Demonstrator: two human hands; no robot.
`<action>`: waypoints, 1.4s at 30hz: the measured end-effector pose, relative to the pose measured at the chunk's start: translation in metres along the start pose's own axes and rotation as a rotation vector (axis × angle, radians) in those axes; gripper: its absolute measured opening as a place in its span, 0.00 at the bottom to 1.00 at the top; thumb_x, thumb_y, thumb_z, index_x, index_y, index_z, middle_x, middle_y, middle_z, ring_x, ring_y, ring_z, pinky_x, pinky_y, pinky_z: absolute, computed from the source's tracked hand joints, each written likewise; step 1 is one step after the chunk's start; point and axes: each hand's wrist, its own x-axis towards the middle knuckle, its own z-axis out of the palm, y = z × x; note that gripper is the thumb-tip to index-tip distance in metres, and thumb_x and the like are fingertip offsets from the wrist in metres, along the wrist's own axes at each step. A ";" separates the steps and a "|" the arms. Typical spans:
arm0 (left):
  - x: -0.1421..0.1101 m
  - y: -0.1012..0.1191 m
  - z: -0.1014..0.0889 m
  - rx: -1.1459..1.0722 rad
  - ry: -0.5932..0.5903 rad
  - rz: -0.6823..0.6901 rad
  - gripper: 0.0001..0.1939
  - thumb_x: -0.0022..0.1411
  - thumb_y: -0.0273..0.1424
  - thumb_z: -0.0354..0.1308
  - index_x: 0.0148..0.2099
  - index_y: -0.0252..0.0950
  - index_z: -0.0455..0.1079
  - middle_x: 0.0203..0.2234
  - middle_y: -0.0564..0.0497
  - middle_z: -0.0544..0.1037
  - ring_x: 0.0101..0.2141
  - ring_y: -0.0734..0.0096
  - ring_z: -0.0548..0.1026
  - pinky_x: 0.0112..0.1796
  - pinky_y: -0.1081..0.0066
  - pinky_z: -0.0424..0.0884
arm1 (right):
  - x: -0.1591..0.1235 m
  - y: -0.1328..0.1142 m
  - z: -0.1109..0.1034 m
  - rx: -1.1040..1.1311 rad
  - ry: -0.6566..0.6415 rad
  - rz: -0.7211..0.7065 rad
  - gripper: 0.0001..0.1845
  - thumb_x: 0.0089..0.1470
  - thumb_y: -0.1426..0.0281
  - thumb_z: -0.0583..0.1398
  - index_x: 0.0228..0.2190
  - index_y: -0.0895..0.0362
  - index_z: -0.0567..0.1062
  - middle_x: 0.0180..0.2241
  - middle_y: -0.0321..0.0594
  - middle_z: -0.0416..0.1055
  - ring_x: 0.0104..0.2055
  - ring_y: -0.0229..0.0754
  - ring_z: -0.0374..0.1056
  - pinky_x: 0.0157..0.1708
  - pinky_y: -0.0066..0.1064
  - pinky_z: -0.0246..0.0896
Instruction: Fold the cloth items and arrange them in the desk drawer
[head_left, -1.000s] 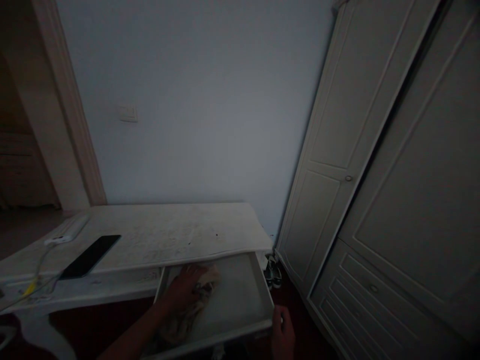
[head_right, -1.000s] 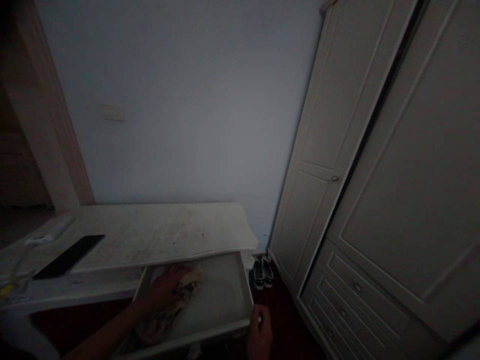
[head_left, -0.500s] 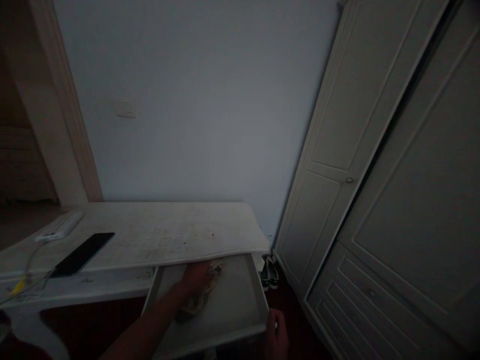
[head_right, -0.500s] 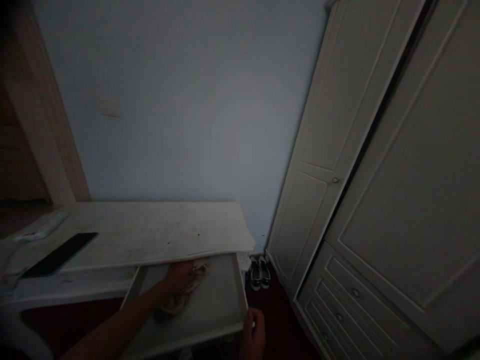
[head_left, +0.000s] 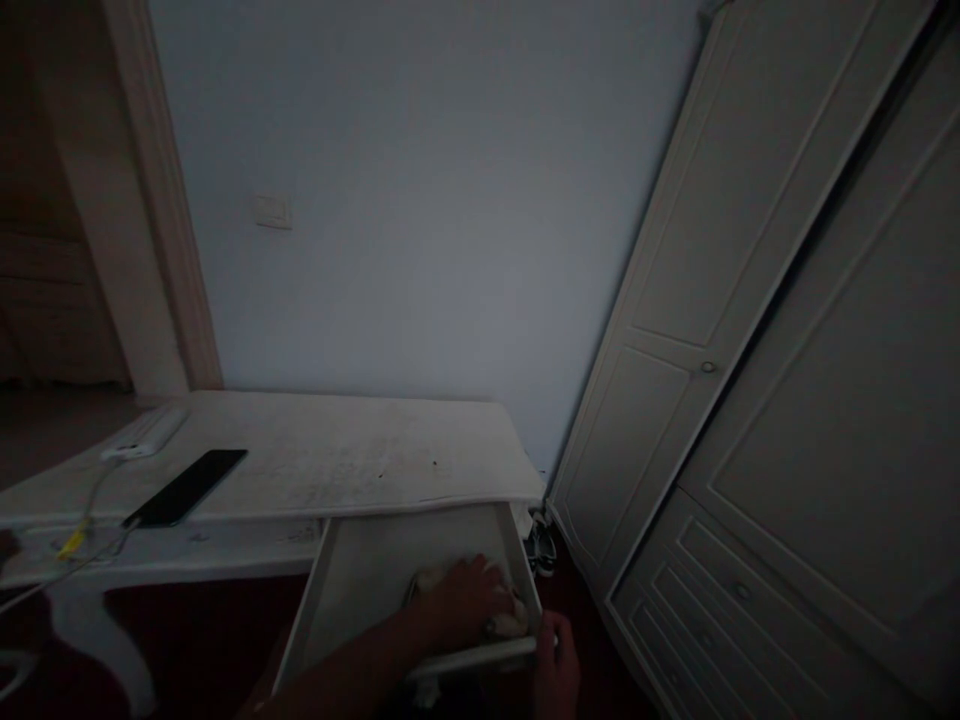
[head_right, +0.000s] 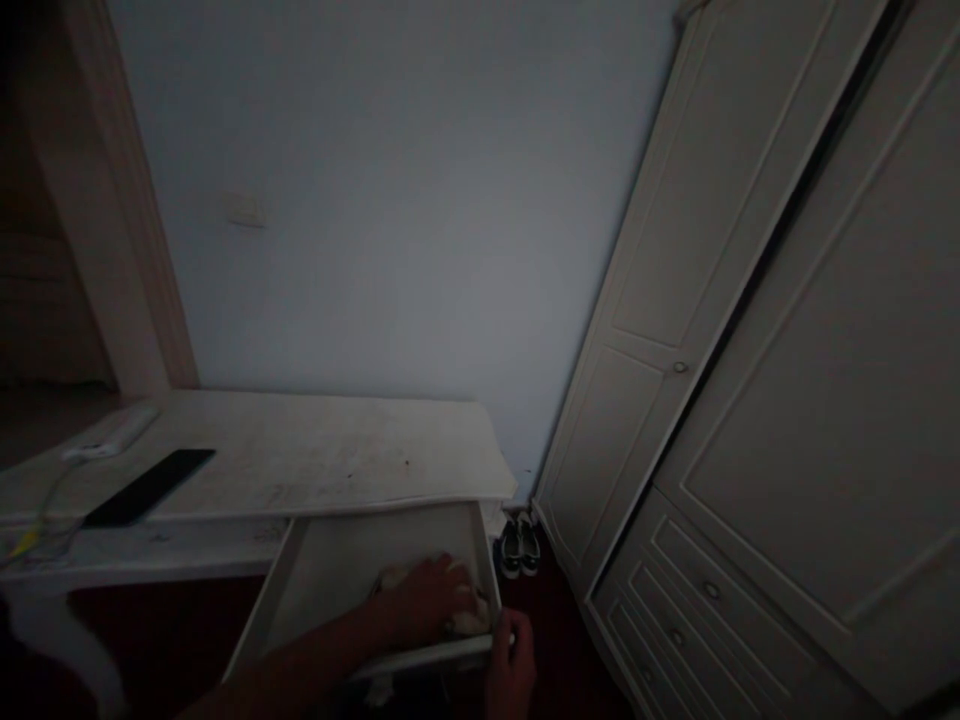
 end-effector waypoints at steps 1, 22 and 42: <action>-0.007 -0.004 -0.002 -0.002 -0.006 0.004 0.22 0.67 0.40 0.61 0.62 0.54 0.70 0.62 0.45 0.71 0.62 0.40 0.65 0.58 0.41 0.66 | 0.000 -0.001 -0.001 0.000 -0.011 -0.002 0.37 0.51 0.31 0.57 0.32 0.54 0.77 0.27 0.36 0.75 0.31 0.47 0.70 0.32 0.34 0.67; -0.119 -0.055 -0.049 0.015 -0.136 -0.399 0.38 0.50 0.29 0.67 0.64 0.54 0.69 0.67 0.48 0.67 0.66 0.41 0.63 0.58 0.43 0.67 | 0.003 -0.005 -0.003 0.032 -0.056 -0.009 0.40 0.50 0.29 0.56 0.31 0.55 0.77 0.28 0.37 0.77 0.32 0.48 0.73 0.35 0.35 0.69; -0.103 -0.108 -0.047 -0.037 0.111 -0.676 0.43 0.56 0.40 0.60 0.74 0.50 0.60 0.71 0.51 0.68 0.70 0.46 0.62 0.66 0.53 0.61 | 0.002 0.016 0.005 0.040 -0.005 0.037 0.39 0.51 0.30 0.56 0.33 0.54 0.76 0.27 0.37 0.75 0.32 0.47 0.71 0.33 0.34 0.68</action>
